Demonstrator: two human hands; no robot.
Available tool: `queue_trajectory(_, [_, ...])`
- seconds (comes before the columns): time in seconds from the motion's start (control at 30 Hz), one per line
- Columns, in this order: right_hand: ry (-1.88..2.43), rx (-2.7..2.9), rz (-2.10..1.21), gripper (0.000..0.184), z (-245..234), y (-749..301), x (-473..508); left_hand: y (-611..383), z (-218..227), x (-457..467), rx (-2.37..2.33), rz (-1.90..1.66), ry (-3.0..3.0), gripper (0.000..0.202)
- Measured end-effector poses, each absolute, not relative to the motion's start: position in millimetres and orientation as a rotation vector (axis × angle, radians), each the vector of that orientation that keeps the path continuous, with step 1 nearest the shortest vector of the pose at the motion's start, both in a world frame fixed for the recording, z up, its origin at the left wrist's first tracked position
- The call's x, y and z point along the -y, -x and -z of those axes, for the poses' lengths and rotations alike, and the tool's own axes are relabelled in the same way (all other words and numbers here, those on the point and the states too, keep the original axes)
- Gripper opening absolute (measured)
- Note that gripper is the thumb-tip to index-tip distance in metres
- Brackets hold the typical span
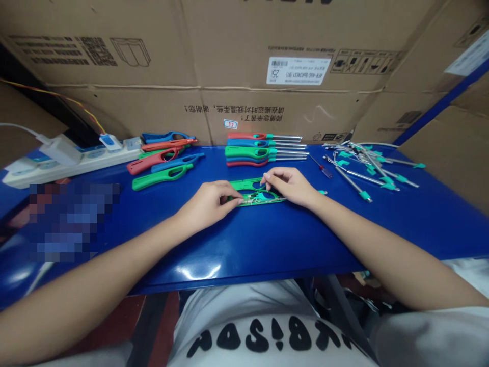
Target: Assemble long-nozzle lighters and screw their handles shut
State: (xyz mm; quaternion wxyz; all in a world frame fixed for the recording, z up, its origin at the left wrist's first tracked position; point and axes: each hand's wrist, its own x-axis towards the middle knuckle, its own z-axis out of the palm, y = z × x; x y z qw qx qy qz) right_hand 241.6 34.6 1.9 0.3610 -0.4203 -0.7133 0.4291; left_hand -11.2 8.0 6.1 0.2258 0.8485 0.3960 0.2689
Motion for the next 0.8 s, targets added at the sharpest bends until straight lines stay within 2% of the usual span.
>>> queue_trajectory(0.17, [1.094, 1.926, -1.052, 0.037, 3.7, -238.8, -33.0, 11.7, -4.3, -9.4, -1.057, -0.761, -2.302, 0.023])
queue_trajectory(0.37, [1.014, 2.237, -0.707, 0.019, 7.9, -236.7, -28.4, 10.8, -7.6, -5.5, -1.053, -0.744, -2.343, 0.021])
queue_trajectory(0.8, [1.143, 2.22, -0.689, 0.017, 8.6, -232.2, -25.4, 9.9, -1.6, -9.2, -1.077, -0.796, -2.28, 0.019])
